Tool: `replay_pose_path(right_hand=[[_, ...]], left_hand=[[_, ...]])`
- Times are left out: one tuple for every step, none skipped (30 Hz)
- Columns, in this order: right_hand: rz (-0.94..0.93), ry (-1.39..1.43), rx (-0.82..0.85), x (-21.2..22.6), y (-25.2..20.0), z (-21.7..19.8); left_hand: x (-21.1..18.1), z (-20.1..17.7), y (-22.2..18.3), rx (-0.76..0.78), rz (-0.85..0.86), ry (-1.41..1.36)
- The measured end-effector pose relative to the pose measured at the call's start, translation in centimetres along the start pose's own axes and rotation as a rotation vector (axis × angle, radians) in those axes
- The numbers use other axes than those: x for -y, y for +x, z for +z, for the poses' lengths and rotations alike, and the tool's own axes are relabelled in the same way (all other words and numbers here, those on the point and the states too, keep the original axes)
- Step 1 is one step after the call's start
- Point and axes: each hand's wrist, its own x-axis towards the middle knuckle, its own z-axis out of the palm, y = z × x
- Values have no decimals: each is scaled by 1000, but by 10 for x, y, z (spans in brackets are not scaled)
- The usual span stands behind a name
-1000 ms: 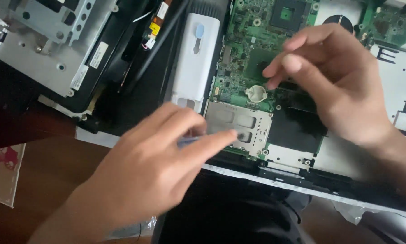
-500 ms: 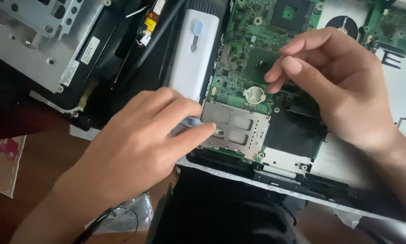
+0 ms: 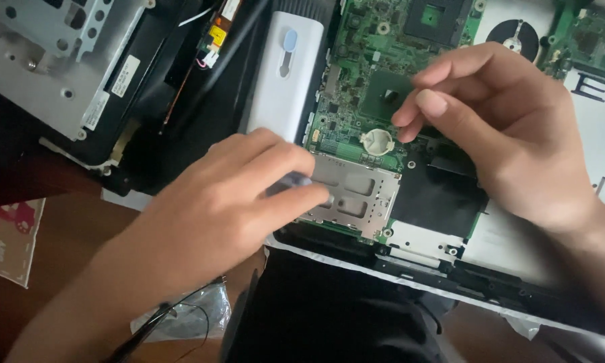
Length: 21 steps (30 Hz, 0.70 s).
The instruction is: Applying thermal paste to a laptop processor and installing internal components.
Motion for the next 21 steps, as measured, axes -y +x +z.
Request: replay_pose_path(right_hand=[[0, 2, -1, 0, 0, 0], [-6, 7, 8, 0, 0, 0], [-13, 13, 17, 0, 0, -1], [-12, 14, 14, -1, 0, -1], [-16, 12, 17, -1, 0, -1], [-20, 10, 20, -2, 1, -1], [-21, 10, 20, -1, 0, -1], [-13, 21, 17, -1, 0, -1], [-5, 32, 14, 0, 0, -1], [-5, 32, 14, -1, 0, -1], [-8, 28, 21, -1, 0, -2], [-10, 24, 27, -1, 0, -2], [-10, 24, 26, -2, -1, -3], [-22, 19, 33, -2, -1, -3], [-35, 13, 41, -3, -1, -3], [-37, 12, 45, -2, -1, -2], [-24, 14, 31, -1, -1, -2], [-11, 14, 17, -1, -1, -2], [-14, 12, 20, 0, -1, -1], [-16, 5, 19, -1, -1, -1], [-18, -2, 18, -1, -1, -1]], left_hand=[[-2, 1, 0, 2, 1, 0], [-3, 3, 0, -34, -8, 13], [-5, 5, 0, -69, -16, 26], [-4, 3, 0, -68, -13, 25], [-3, 1, -1, -12, -1, 9], [-1, -1, -2, 42, 11, -5], [-3, 0, -1, 43, 11, -5], [-4, 2, 1, 4, -1, 11], [-5, 3, 2, -36, -13, 28], [-7, 5, 1, -36, -13, 28], [-8, 6, 1, -65, -20, 73], [-10, 8, 0, -93, -27, 119], [-9, 6, -2, -93, -26, 119], [-8, 4, -5, -34, -27, 107], [-8, 2, -7, 26, -28, 95], [-6, -1, -6, 23, -32, 98], [-4, -3, -6, 41, -45, 47], [-2, -5, -4, 58, -56, -4], [-3, -10, -4, 54, -59, -2], [-3, -14, -3, 24, -76, -19], [-4, -18, -2, -6, -93, -36]])
